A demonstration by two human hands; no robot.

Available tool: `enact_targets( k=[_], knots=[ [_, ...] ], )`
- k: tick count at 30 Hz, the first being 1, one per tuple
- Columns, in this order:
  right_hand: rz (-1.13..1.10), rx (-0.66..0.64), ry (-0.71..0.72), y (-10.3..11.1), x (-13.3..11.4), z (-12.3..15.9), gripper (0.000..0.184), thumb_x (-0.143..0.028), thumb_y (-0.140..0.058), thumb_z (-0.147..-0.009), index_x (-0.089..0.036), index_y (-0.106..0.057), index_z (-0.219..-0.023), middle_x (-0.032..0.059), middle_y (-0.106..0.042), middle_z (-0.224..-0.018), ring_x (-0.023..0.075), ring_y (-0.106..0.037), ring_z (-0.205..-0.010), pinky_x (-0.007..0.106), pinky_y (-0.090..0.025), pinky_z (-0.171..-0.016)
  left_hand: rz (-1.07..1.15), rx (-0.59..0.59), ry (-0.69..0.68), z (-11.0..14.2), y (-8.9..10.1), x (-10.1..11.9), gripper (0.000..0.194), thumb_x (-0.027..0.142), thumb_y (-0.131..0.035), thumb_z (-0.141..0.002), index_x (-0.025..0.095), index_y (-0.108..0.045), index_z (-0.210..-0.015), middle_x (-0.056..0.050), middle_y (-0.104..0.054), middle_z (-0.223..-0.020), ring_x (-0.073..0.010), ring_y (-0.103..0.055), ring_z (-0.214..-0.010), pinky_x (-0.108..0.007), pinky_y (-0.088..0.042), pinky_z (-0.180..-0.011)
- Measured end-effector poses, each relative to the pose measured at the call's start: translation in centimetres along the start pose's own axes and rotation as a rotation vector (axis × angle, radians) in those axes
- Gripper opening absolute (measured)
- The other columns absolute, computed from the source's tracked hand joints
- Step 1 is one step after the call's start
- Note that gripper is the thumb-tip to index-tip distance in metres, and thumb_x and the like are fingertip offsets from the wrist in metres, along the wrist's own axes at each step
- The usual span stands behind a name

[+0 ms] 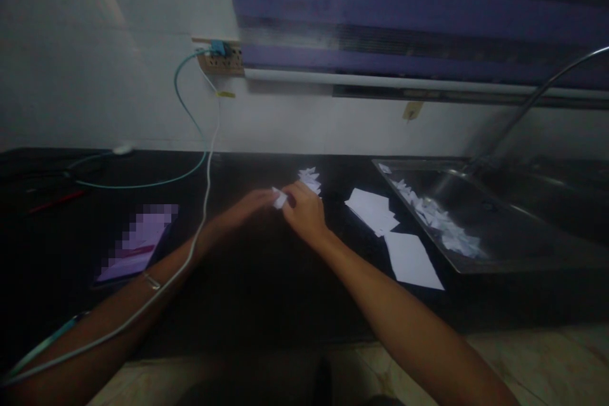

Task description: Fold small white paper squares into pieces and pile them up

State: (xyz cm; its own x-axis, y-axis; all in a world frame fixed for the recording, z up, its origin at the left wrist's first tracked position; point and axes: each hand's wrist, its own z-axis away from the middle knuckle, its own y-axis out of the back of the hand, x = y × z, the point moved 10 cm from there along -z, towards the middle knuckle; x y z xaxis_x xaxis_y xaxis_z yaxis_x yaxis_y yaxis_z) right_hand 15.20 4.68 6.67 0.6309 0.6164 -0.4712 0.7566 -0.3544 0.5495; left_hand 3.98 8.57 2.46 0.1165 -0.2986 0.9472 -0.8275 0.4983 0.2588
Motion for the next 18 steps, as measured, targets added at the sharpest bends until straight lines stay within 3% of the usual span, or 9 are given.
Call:
enact_targets(
  k=[5,8,14,18],
  knots=[
    [0.034,0.011,-0.008,0.2,0.0,0.0,0.005,-0.019,-0.062,-0.088,-0.019,-0.067,-0.087,0.0067,-0.066,-0.088,0.0206,-0.058,-0.078,0.034,-0.043,-0.071,-0.054,-0.006,-0.016,0.2,-0.3,0.5,0.029,0.042,-0.056,-0.095,0.018,-0.071,-0.088,-0.003,-0.071,-0.087,-0.0165,-0.062,-0.084,-0.028,-0.050,-0.078],
    [-0.004,-0.022,0.017,-0.1,-0.4,0.0,0.011,-0.016,-0.062,-0.086,-0.019,-0.069,-0.093,0.0075,-0.068,-0.092,0.0220,-0.061,-0.084,0.034,-0.046,-0.075,-0.091,-0.001,-0.008,0.0,-0.3,0.1,0.030,0.041,-0.055,-0.096,0.018,-0.073,-0.086,-0.004,-0.074,-0.088,-0.0177,-0.064,-0.088,-0.029,-0.051,-0.079],
    [-0.114,-0.036,0.063,-0.4,-0.7,0.0,0.015,-0.013,-0.058,-0.085,-0.019,-0.071,-0.088,0.0051,-0.066,-0.083,0.0193,-0.059,-0.075,0.032,-0.044,-0.069,-0.151,-0.071,-0.045,-0.6,-0.9,-0.5,0.066,0.053,-0.028,-0.105,0.016,-0.069,-0.069,-0.006,-0.070,-0.069,-0.0152,-0.060,-0.067,-0.029,-0.045,-0.069],
    [-0.204,-0.007,0.012,-0.7,0.2,0.0,0.021,-0.008,-0.055,-0.081,-0.018,-0.072,-0.088,0.0037,-0.064,-0.079,0.0180,-0.058,-0.072,0.030,-0.042,-0.065,-0.206,-0.020,-0.029,-0.3,-0.6,-0.1,0.067,0.060,-0.030,-0.103,0.015,-0.068,-0.070,-0.004,-0.067,-0.065,-0.0147,-0.059,-0.063,-0.028,-0.044,-0.066]
  ],
)
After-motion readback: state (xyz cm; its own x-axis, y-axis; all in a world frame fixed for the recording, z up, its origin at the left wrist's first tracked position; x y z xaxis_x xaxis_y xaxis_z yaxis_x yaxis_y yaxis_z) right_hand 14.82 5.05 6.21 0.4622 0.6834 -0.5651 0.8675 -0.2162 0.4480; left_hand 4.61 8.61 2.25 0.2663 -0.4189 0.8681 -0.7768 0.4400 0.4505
